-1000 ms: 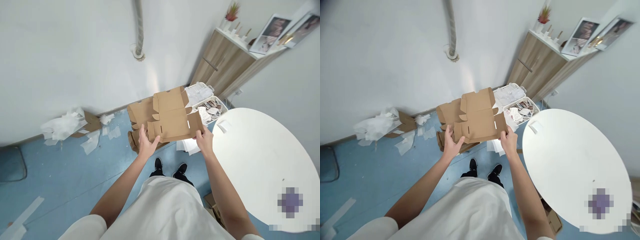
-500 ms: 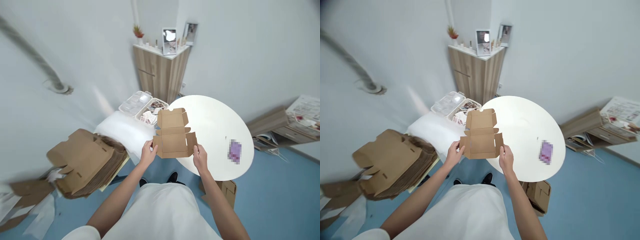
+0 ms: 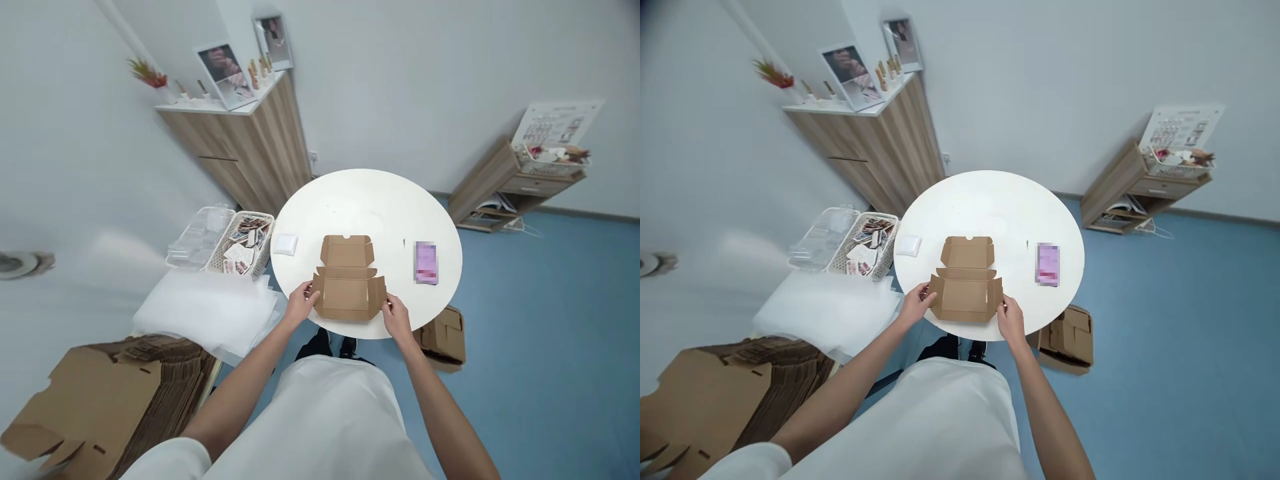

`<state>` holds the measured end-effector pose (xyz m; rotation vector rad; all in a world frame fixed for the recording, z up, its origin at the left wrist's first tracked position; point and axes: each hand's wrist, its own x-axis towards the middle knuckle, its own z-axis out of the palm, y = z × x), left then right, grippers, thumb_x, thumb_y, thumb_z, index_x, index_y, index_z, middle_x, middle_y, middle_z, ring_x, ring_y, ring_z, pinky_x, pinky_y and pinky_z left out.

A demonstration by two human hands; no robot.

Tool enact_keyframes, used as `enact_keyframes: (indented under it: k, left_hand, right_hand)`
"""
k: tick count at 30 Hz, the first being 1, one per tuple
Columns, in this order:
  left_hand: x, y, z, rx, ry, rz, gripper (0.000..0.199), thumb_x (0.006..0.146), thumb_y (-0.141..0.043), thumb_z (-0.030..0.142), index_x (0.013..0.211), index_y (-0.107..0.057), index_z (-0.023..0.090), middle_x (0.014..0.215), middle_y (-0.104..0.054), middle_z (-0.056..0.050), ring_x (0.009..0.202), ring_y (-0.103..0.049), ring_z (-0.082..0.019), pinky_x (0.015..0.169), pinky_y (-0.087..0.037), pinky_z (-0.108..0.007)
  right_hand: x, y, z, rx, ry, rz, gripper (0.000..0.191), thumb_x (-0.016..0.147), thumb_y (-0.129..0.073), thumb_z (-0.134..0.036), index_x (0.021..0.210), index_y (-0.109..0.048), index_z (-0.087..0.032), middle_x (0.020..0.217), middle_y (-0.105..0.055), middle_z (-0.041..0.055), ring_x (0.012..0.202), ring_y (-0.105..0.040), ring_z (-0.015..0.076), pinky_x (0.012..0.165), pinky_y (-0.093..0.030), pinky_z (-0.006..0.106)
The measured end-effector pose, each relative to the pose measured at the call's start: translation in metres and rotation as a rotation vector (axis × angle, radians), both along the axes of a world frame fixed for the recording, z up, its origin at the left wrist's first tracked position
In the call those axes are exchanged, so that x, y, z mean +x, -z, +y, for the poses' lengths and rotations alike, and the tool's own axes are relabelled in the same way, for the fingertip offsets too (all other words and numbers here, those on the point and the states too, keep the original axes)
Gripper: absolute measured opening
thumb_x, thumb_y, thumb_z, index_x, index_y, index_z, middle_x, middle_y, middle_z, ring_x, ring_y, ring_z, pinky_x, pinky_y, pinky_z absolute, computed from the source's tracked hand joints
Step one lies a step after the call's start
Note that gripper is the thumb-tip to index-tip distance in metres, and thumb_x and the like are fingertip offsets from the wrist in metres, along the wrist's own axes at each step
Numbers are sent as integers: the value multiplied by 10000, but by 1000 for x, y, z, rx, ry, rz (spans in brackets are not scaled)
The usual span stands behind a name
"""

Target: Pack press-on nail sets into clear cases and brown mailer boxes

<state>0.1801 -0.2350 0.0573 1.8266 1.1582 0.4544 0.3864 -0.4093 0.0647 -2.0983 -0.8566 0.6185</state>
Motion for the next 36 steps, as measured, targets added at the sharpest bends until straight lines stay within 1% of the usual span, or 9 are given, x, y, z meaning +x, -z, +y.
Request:
enact_keyframes:
  k: [6, 12, 17, 19, 21, 24, 26, 31, 36]
  left_hand:
    - [19, 25, 21, -128, 72, -37, 364, 699, -537, 264, 1044, -545, 148, 883, -615, -66, 659, -593, -128, 635, -500, -294]
    - [28, 29, 42, -148, 120, -32, 350, 713, -528, 212, 1055, -519, 139, 928, -608, -100, 723, -618, -155, 663, -505, -315]
    - [22, 25, 50, 223, 85, 85, 443, 710, -534, 230, 1138, -459, 145, 1128, -489, -144, 1047, -497, -243, 850, -418, -408]
    - [18, 21, 45, 372, 154, 122, 482, 709, -546, 274, 1166, -439, 163, 1192, -438, -146, 1138, -407, -268, 899, -367, -439]
    - [16, 16, 37, 458, 311, 154, 471, 699, -568, 313, 1142, -467, 191, 1206, -436, -132, 1167, -367, -281, 927, -321, -455]
    - [15, 11, 22, 517, 594, 201, 377, 676, -603, 310, 1040, -538, 233, 1154, -495, -100, 1161, -366, -287, 974, -198, -499]
    - [18, 11, 15, 528, 703, 222, 332, 673, -610, 271, 999, -553, 248, 1097, -534, -86, 1140, -385, -280, 979, -141, -521]
    - [28, 19, 10, 520, 760, 286, 283, 691, -566, 164, 963, -552, 243, 980, -579, -68, 1034, -461, -255, 963, -112, -545]
    - [36, 26, 9, 504, 719, 373, 350, 710, -493, 119, 1036, -515, 247, 1010, -574, -72, 981, -499, -234, 969, -127, -527]
  right_hand:
    - [3, 18, -2, -73, 64, 66, 380, 762, -306, -243, 1046, -553, -187, 900, -574, 60, 794, -528, 177, 717, -406, 306]
    - [3, 20, 10, -124, 76, 30, 381, 765, -302, -229, 1055, -546, -193, 899, -564, 60, 856, -517, 184, 747, -408, 305]
    - [0, 30, 12, -186, 230, -49, 524, 755, -373, -281, 1261, -344, -144, 1063, -501, 122, 885, -518, 207, 808, -395, 357]
    - [0, 32, 10, -205, 272, -149, 577, 739, -414, -300, 1281, -306, -136, 1140, -462, 150, 1025, -453, 250, 874, -347, 401]
    - [1, 32, 11, -223, 287, -220, 590, 730, -434, -306, 1279, -308, -132, 1196, -429, 163, 1127, -368, 278, 919, -292, 433]
    - [10, 26, 18, -260, 273, -223, 570, 732, -436, -316, 1264, -339, -134, 1223, -417, 163, 1163, -334, 287, 930, -275, 438]
    - [20, 22, 28, -287, 259, -203, 550, 735, -438, -334, 1248, -369, -149, 1224, -427, 155, 1162, -340, 290, 923, -281, 440]
    - [55, 16, 62, -269, 222, -55, 540, 734, -459, -377, 1234, -385, -186, 1184, -494, 117, 1106, -428, 243, 878, -338, 397]
    - [89, 24, 97, -213, 231, 112, 503, 734, -467, -407, 1173, -450, -162, 1005, -603, 93, 938, -543, 186, 776, -402, 316]
